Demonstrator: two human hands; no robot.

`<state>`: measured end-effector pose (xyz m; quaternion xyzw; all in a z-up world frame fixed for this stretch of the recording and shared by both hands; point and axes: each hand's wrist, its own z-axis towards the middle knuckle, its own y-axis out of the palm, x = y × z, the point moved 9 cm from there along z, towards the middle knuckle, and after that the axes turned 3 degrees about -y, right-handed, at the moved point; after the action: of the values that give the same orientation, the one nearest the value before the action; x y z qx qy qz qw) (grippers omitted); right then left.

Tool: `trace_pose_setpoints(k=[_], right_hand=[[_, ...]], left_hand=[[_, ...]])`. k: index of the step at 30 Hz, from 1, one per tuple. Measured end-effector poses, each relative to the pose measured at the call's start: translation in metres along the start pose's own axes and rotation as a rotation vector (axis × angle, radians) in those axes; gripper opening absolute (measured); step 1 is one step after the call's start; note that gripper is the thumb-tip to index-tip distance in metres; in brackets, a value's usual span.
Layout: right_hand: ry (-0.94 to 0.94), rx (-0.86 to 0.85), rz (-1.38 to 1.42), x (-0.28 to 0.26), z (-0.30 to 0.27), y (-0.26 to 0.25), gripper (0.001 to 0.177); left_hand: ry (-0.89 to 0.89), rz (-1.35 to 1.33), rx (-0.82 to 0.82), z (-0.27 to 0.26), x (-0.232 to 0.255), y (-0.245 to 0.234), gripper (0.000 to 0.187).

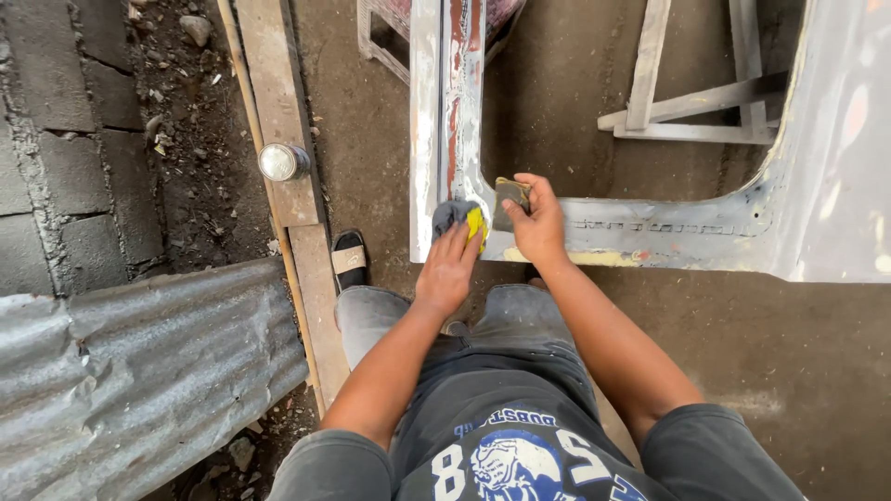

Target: The person sands a metal frame using a sanding block and a yellow cloth. They repeatedly dip the sanding block into a bucket of water and wipe the frame to remove residue. The person works on different sections of the frame, including the edges and flat surfaces.

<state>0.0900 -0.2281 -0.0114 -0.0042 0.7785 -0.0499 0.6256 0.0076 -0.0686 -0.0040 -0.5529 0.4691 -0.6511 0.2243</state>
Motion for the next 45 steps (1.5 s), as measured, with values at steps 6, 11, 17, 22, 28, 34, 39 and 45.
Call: trace_pose_setpoints(k=[6, 11, 17, 22, 28, 34, 39, 45], right_hand=[[0.117, -0.101, -0.099, 0.017, -0.005, 0.004, 0.028], [0.105, -0.198, -0.088, 0.016, -0.001, -0.01, 0.025], [0.077, -0.287, -0.053, 0.005, 0.004, -0.032, 0.026], [0.075, -0.27, -0.034, 0.007, 0.014, -0.028, 0.025], [0.188, -0.065, -0.085, 0.015, 0.006, 0.002, 0.023], [0.116, 0.102, -0.144, -0.009, -0.024, 0.032, 0.025], [0.144, 0.079, -0.094, -0.009, -0.026, 0.041, 0.029], [0.175, 0.053, 0.0, 0.003, -0.007, 0.034, 0.025]], left_hand=[[-0.234, -0.177, -0.084, -0.002, 0.001, -0.02, 0.048], [-0.406, -0.557, 0.154, 0.021, -0.012, -0.054, 0.037], [-0.481, -0.657, 0.301, 0.046, 0.005, -0.105, 0.041], [-0.43, -0.649, 0.247, 0.043, -0.027, -0.089, 0.062], [-0.357, -0.493, -0.053, 0.008, -0.093, -0.056, 0.081], [-0.331, -0.359, -0.333, 0.012, -0.087, -0.091, 0.074], [-0.326, -0.367, -0.346, 0.026, -0.056, -0.098, 0.085], [-0.42, -0.189, -0.31, 0.041, -0.053, -0.08, 0.093]])
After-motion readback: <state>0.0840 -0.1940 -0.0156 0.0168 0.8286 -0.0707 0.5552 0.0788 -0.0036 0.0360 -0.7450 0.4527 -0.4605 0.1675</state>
